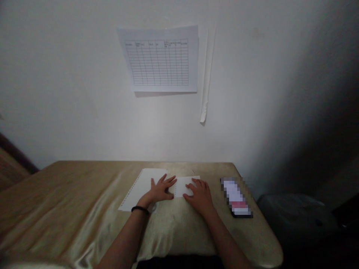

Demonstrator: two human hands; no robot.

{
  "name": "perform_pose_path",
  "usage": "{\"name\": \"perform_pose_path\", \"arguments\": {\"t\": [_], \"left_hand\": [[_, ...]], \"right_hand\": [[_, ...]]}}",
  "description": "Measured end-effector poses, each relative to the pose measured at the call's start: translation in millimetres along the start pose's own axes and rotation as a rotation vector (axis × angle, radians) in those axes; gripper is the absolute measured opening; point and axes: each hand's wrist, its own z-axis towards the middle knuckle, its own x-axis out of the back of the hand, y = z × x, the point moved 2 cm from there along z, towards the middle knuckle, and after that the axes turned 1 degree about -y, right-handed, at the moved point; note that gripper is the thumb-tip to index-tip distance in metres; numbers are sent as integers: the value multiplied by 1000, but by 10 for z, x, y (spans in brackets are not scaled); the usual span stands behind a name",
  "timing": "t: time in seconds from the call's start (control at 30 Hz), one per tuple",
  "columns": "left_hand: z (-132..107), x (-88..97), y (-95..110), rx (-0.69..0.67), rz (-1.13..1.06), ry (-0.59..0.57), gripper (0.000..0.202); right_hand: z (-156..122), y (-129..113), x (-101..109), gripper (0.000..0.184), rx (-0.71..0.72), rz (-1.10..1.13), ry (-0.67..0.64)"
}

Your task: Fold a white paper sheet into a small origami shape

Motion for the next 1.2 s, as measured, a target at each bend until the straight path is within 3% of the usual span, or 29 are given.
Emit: {"name": "perform_pose_path", "arguments": {"t": [0.27, 0.53, 0.83, 1.2], "left_hand": [[2, -3, 5, 4, -10, 1, 77], [-63, 24, 57, -13, -34, 30, 83], [-79, 59, 71, -11, -48, 23, 70], [-53, 32, 50, -8, -22, 5, 69]], "right_hand": [[-4, -15, 3, 41, 0, 6, 11], [-4, -30, -17, 41, -18, -10, 10], [9, -70, -57, 45, -24, -56, 15], [30, -74, -137, 53, -39, -72, 42]]}}
